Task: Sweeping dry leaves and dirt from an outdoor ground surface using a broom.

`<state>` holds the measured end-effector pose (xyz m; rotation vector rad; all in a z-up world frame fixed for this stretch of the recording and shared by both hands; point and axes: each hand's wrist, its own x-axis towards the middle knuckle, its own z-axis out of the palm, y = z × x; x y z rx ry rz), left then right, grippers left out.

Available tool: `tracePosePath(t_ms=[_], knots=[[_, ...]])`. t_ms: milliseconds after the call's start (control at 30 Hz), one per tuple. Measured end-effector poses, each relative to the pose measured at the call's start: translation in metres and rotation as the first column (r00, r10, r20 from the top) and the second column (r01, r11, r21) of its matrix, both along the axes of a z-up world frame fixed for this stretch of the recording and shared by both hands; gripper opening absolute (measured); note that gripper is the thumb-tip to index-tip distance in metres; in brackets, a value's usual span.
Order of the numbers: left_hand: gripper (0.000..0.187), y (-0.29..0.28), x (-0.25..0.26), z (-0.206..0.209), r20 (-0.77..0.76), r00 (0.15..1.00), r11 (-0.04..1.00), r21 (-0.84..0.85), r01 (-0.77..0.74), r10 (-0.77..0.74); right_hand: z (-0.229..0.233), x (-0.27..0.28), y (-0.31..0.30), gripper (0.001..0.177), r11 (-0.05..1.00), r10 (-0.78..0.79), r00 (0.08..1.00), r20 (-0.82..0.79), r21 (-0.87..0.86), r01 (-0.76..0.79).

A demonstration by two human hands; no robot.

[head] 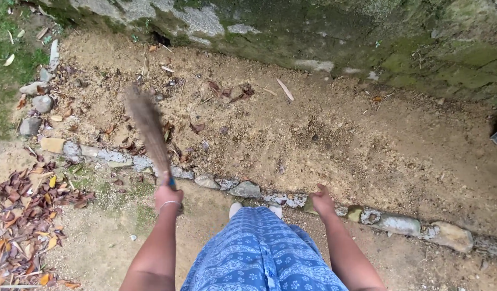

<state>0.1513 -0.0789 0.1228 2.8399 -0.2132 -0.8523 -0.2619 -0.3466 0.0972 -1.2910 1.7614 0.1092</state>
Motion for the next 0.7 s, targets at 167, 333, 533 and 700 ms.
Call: tracePosePath(t_ms=[167,333,533,700], knots=[[0.067,-0.06,-0.066,-0.047,-0.202,0.8,0.824,-0.192,0.533,-0.565,0.004,-0.018,0.011,0.071,0.986,0.156,0.986,-0.051,0.065,-0.152],[0.073,-0.14,-0.152,-0.043,-0.335,0.392,0.503,-0.377,0.778,-0.857,0.031,-0.046,0.014,0.072,0.982,0.186,0.975,-0.12,0.04,-0.182],[0.058,-0.125,-0.146,-0.108,-0.482,0.654,0.772,-0.078,0.631,-0.583,-0.005,-0.107,-0.001,0.066,0.992,0.125,0.977,-0.172,0.014,-0.124],[0.073,-0.037,-0.002,-0.102,-0.353,0.881,0.941,0.001,-0.338,0.316,0.029,-0.085,-0.003,0.059,0.996,0.06,0.986,-0.153,0.08,-0.048]])
